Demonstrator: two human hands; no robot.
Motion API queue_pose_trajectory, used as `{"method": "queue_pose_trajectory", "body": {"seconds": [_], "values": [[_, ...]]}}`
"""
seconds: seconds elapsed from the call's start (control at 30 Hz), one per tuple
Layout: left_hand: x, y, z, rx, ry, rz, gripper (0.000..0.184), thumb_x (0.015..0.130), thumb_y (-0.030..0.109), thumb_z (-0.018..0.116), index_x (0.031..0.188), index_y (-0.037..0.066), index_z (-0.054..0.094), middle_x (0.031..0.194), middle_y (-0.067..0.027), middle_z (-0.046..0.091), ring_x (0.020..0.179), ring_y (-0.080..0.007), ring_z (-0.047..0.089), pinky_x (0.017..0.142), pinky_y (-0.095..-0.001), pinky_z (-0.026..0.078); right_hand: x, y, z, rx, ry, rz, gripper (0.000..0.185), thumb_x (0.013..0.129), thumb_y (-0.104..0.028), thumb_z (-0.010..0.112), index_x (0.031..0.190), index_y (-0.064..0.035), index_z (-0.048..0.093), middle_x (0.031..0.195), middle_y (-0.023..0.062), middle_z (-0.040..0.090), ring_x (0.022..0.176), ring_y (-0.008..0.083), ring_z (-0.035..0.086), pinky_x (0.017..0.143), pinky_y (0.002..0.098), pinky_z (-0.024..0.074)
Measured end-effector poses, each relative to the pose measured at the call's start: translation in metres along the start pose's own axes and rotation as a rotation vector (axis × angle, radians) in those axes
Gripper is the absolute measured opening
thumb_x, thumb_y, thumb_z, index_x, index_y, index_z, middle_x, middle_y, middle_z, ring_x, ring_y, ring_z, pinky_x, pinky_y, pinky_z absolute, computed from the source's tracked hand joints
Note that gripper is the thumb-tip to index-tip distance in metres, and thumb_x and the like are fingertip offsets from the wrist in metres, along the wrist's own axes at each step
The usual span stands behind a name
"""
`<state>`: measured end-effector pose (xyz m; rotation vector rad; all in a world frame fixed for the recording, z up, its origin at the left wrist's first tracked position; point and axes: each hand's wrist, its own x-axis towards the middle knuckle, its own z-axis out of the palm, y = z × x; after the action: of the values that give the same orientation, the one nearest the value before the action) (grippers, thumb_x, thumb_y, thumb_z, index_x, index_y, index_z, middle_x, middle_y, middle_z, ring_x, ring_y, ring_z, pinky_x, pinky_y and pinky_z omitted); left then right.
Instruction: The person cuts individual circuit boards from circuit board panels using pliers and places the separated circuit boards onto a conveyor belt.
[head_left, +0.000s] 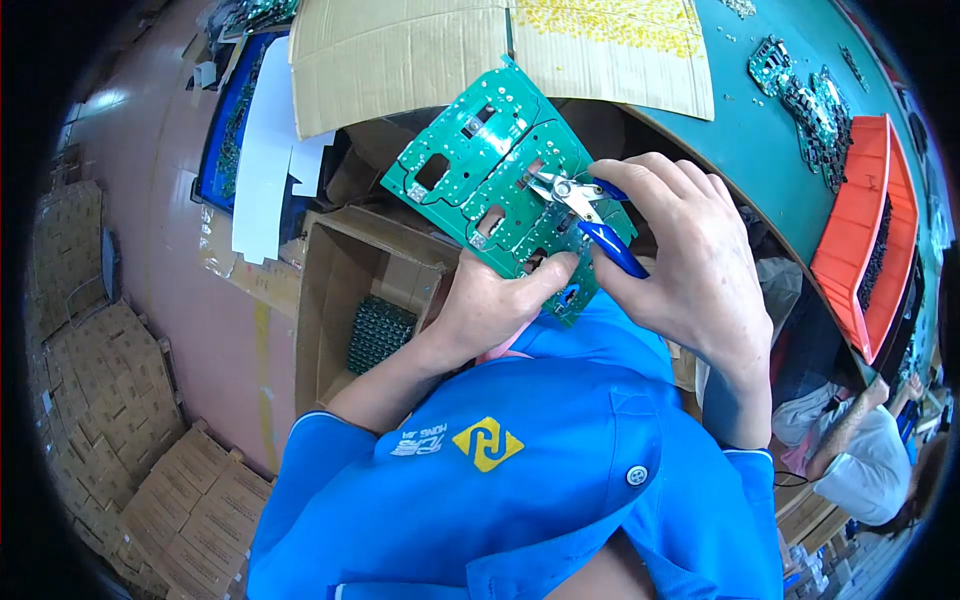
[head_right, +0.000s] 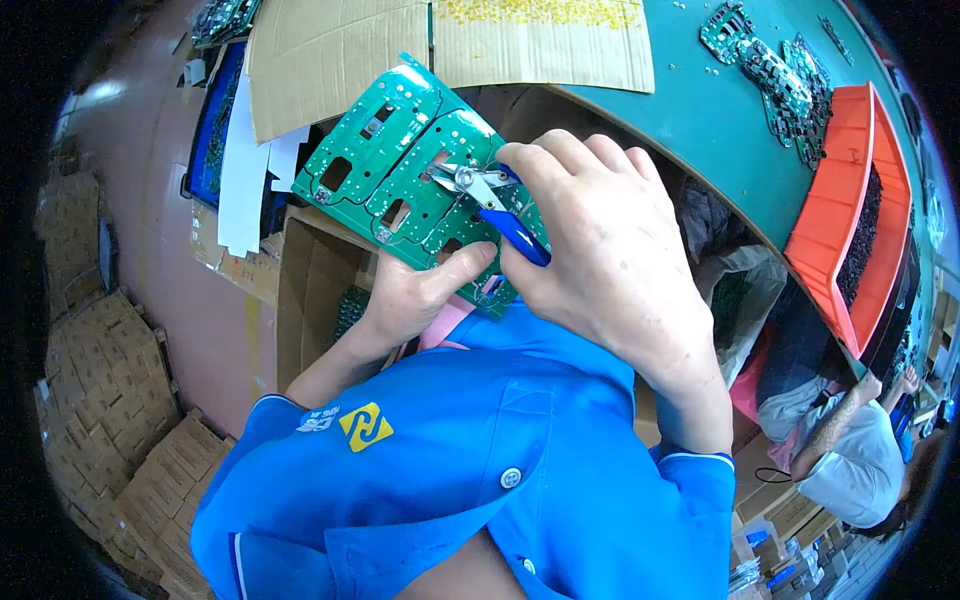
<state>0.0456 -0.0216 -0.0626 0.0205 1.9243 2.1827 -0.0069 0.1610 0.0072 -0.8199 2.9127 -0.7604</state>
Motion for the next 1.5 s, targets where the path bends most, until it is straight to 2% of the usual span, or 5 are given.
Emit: {"method": "queue_pose_trajectory", "body": {"seconds": [0.13,0.6,0.97,1.1,1.5], "values": [[-0.0003,0.0002,0.0005,0.031,-0.011,0.004,0.045,0.090,0.000,0.064,0.133,0.003,0.052,0.117,-0.0114,0.068,0.101,-0.0199,0.069,0.086,-0.0310,0.057,-0.0013,0.0018,-0.0003,0.014,-0.013,0.006,0.048,0.068,-0.010,0.072,0.116,-0.0045,0.067,0.103,0.0099,0.066,0.092,0.0273,0.061,0.088,0.0373,0.0484],[0.0001,-0.0017,0.0005,0.055,0.004,-0.013,0.046,0.090,0.000,0.063,0.134,0.003,0.051,0.119,-0.0128,0.067,0.103,-0.0219,0.069,0.087,-0.0326,0.058,-0.0019,0.0044,-0.0034,0.206,-0.095,0.097,0.046,0.068,-0.007,0.073,0.113,-0.0015,0.068,0.098,0.0107,0.066,0.084,0.0266,0.063,0.072,0.0342,0.0533],[0.0034,-0.0015,0.0010,0.023,-0.007,-0.014,0.048,0.089,-0.001,0.063,0.135,0.002,0.050,0.118,-0.0128,0.067,0.102,-0.0204,0.069,0.085,-0.0302,0.057,-0.0068,0.0007,-0.0026,0.087,-0.015,0.035,0.048,0.068,-0.006,0.073,0.115,-0.0020,0.067,0.102,0.0110,0.066,0.089,0.0262,0.063,0.079,0.0347,0.0528],[0.0023,0.0003,0.0045,0.003,0.017,-0.014,0.043,0.092,0.003,0.067,0.133,0.003,0.054,0.116,-0.0105,0.067,0.098,-0.0174,0.067,0.082,-0.0284,0.055,-0.0066,0.0014,-0.0002,0.079,-0.006,0.036,0.049,0.068,-0.007,0.074,0.116,-0.0023,0.067,0.104,0.0109,0.065,0.090,0.0262,0.063,0.080,0.0356,0.0522],[0.0029,0.0001,0.0012,0.104,-0.011,-0.044,0.048,0.088,-0.002,0.064,0.135,0.002,0.051,0.118,-0.0123,0.068,0.100,-0.0191,0.069,0.083,-0.0291,0.057,-0.0083,-0.0030,-0.0040,0.066,-0.035,0.063,0.049,0.068,-0.004,0.077,0.116,-0.0021,0.067,0.103,0.0110,0.065,0.088,0.0256,0.063,0.076,0.0340,0.0529]]}}
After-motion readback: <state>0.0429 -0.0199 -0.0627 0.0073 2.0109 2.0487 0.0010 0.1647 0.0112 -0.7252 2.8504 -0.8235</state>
